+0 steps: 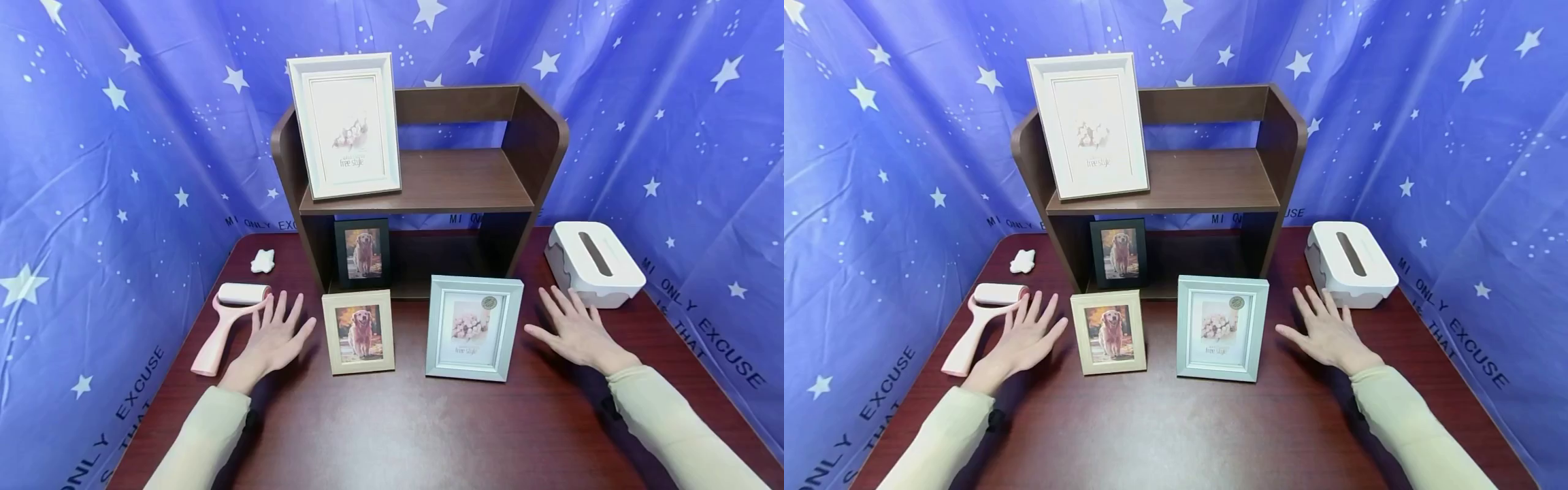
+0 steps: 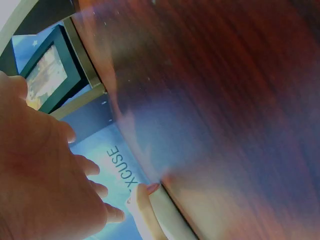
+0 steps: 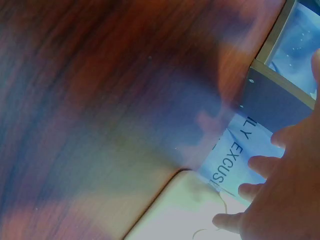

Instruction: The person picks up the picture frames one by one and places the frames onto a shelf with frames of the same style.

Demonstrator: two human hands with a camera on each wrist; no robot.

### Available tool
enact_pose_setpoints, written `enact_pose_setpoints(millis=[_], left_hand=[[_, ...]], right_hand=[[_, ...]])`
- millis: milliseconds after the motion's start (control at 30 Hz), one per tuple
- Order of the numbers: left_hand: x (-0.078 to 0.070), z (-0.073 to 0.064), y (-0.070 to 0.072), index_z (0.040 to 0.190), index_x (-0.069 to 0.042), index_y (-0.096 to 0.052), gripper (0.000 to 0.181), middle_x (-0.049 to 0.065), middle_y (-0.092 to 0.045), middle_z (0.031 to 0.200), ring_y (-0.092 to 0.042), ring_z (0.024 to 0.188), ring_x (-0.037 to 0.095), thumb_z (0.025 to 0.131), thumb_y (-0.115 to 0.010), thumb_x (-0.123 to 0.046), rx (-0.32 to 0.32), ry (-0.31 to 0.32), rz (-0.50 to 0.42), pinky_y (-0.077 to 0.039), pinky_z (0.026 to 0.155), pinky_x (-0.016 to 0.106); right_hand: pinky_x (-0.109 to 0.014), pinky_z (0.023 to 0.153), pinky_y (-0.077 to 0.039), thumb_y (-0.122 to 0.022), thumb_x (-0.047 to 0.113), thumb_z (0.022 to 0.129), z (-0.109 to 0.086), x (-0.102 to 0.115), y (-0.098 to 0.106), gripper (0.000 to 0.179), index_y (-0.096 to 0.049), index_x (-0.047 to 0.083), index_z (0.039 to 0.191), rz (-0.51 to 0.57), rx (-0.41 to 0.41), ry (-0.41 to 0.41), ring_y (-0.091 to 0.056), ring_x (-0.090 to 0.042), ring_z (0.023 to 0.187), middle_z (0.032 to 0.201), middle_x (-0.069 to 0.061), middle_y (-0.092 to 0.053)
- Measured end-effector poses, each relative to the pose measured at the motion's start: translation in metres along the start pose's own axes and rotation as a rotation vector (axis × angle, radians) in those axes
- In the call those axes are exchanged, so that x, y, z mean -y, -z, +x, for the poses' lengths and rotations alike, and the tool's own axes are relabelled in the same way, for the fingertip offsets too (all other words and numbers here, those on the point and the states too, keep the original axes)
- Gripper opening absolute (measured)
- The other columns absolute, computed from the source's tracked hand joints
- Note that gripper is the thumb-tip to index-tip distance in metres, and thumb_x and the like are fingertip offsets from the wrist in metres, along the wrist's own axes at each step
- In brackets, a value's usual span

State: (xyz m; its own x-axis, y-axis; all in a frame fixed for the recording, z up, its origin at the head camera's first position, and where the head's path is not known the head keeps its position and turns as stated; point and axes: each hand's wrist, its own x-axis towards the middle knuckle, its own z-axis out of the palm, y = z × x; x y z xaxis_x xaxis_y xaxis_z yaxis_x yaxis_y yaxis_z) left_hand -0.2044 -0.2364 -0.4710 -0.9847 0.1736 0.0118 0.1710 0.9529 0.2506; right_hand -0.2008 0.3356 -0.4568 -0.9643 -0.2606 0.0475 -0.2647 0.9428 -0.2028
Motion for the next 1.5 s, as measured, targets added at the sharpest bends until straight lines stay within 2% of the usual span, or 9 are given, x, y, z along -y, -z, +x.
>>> enact_pose_setpoints(millis=[233,367,567,767,867,1000,1167,1333,1500], left_hand=[[-0.003,0.003,0.001,0.152,-0.007,-0.021,0.074,0.028,-0.01,0.153,0.002,0.138,0.048,0.099,-0.017,-0.059,-0.047,0.004,-0.072,-0.004,0.103,0.067],[-0.005,0.008,0.004,0.15,-0.003,-0.022,0.07,0.032,-0.014,0.151,-0.004,0.137,0.049,0.101,-0.016,-0.053,-0.095,-0.018,-0.108,-0.007,0.106,0.062],[-0.011,0.013,0.01,0.147,0.004,-0.025,0.066,0.031,-0.022,0.149,-0.016,0.137,0.045,0.104,-0.02,-0.045,-0.156,-0.037,-0.226,-0.009,0.109,0.054],[-0.018,0.02,0.019,0.145,0.005,-0.031,0.061,0.021,-0.034,0.147,-0.029,0.135,0.036,0.105,-0.021,-0.04,-0.249,-0.027,-0.383,-0.012,0.11,0.051],[-0.02,0.024,0.023,0.144,0.004,-0.034,0.059,0.02,-0.037,0.145,-0.032,0.134,0.034,0.105,-0.021,-0.038,-0.281,-0.022,-0.44,-0.011,0.109,0.053],[-0.024,0.029,0.029,0.145,0.001,-0.035,0.06,0.017,-0.04,0.144,-0.035,0.132,0.031,0.105,-0.022,-0.042,-0.301,0.013,-0.496,-0.016,0.109,0.051],[-0.028,0.034,0.034,0.145,-0.006,-0.039,0.065,0.017,-0.048,0.138,-0.043,0.127,0.03,0.1,-0.033,-0.052,-0.314,0.075,-0.566,-0.028,0.105,0.044],[-0.029,0.039,0.036,0.144,-0.009,-0.042,0.067,0.016,-0.052,0.134,-0.044,0.126,0.028,0.096,-0.042,-0.056,-0.306,0.099,-0.607,-0.031,0.103,0.044],[-0.032,0.045,0.04,0.139,-0.009,-0.05,0.063,0.014,-0.057,0.129,-0.051,0.119,0.027,0.093,-0.053,-0.052,-0.37,0.134,-0.659,-0.036,0.099,0.043]], right_hand=[[-0.063,0.1,-0.022,-0.065,0.049,0.087,0.0,0.001,0.003,0.09,-0.025,-0.006,0.147,0.087,-0.096,0.102,-0.024,-0.05,0.131,0.145,-0.031,-0.028],[-0.06,0.097,-0.03,-0.069,0.035,0.088,0.0,0.003,0.006,0.082,-0.027,-0.005,0.146,0.147,-0.141,0.146,-0.036,-0.048,0.125,0.14,-0.032,-0.037],[-0.058,0.087,-0.039,-0.068,0.017,0.089,-0.001,0.009,0.013,0.068,-0.033,-0.001,0.144,0.263,-0.184,0.191,-0.056,-0.044,0.106,0.114,-0.028,-0.06],[-0.052,0.083,-0.045,-0.069,0.006,0.087,-0.006,0.022,0.022,0.072,-0.029,0.002,0.147,0.436,-0.102,0.199,-0.062,-0.036,0.1,0.111,-0.022,-0.064],[-0.04,0.079,-0.052,-0.069,-0.002,0.085,-0.007,0.027,0.025,0.072,-0.029,-0.004,0.145,0.551,-0.05,0.219,-0.065,-0.032,0.095,0.112,-0.025,-0.062],[-0.025,0.08,-0.05,-0.067,-0.003,0.086,-0.008,0.03,0.028,0.068,-0.03,-0.009,0.143,0.678,0.022,0.241,-0.064,-0.034,0.097,0.116,-0.029,-0.059],[-0.024,0.08,-0.049,-0.064,-0.001,0.089,-0.01,0.034,0.032,0.059,-0.035,-0.008,0.14,0.723,0.069,0.256,-0.06,-0.035,0.104,0.121,-0.03,-0.056],[-0.025,0.081,-0.05,-0.065,0.003,0.09,-0.014,0.036,0.032,0.051,-0.042,-0.011,0.133,0.735,0.069,0.249,-0.058,-0.035,0.108,0.122,-0.029,-0.055],[-0.028,0.084,-0.049,-0.069,0.01,0.088,-0.017,0.035,0.031,0.054,-0.044,-0.01,0.132,0.752,0.098,0.215,-0.054,-0.043,0.11,0.124,-0.027,-0.055]])
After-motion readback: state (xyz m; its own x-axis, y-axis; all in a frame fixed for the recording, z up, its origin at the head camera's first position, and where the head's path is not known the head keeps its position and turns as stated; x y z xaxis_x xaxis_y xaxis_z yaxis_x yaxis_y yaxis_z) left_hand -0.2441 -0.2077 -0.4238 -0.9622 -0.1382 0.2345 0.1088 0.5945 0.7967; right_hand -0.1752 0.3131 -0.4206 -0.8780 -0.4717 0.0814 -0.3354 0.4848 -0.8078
